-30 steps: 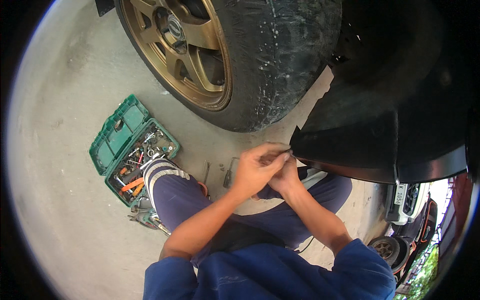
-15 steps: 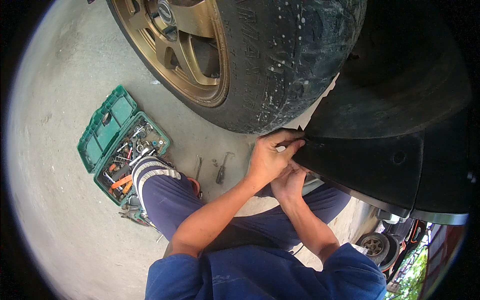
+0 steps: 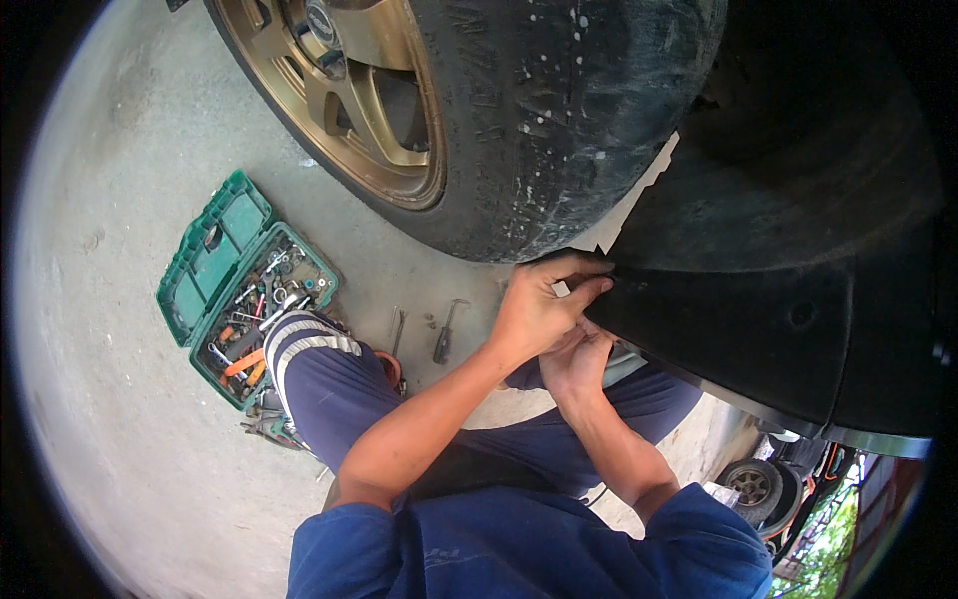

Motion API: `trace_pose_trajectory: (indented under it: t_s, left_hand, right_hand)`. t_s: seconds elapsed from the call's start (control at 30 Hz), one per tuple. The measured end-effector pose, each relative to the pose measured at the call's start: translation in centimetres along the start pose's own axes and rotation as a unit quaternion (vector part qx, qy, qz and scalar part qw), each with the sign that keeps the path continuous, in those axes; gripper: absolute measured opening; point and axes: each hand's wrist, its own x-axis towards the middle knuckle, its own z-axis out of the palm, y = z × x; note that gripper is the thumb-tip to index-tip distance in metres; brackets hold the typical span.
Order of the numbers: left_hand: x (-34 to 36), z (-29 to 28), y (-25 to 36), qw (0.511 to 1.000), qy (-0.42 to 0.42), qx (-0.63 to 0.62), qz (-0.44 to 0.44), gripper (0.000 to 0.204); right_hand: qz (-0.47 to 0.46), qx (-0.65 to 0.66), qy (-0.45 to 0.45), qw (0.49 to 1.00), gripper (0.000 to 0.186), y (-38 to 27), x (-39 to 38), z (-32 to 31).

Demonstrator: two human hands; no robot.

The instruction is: The person kneels beside a car and uses a screwdriver to tighten screws on the front bumper near the wheel well. They repeatedly insert and turn the screwdriver, occasionally reaching into a nearby green toolbox to select or adjust tools.

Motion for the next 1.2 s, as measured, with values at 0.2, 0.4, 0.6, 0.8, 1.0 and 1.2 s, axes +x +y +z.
trace_pose_trajectory:
  t_s: [0.2,0.4,0.6,0.8,1.0,1.2]
  left_hand:
    - [0.4,0.2,-0.2,0.997,-0.013,-0.036,0.064,0.02]
    - [-0.2,0.4,0.8,0.98,0.0,-0.108,-0.167,0.018]
    - [0.2,0.7,0.3,0.99,0.0,-0.12,-0.08,0.016]
    - [0.2,0.7,-0.3,0.98,-0.028,-0.177,-0.09,0.018]
    - [-0.8,1.7,1.0,0.991,0.001,-0.103,-0.085,0.019]
    - [0.0,2.3,0.8,0.987,0.057,-0.098,0.114,0.018]
  right_hand:
    - [0.035,0.065,0.004,0.997,0.04,-0.3,-0.2,0.7]
    - [0.105,0.169,-0.037,0.979,0.042,-0.8,-1.2,1.3]
    - [0.106,0.228,-0.017,0.968,0.046,-1.8,-3.9,2.3]
    - [0.089,0.22,-0.121,0.964,0.071,-2.0,-4.7,1.7]
    - [0.066,0.195,-0.08,0.975,0.077,-1.5,-4.0,1.4]
    - [0.057,0.196,-0.036,0.978,0.087,-2.0,-3.7,1.5]
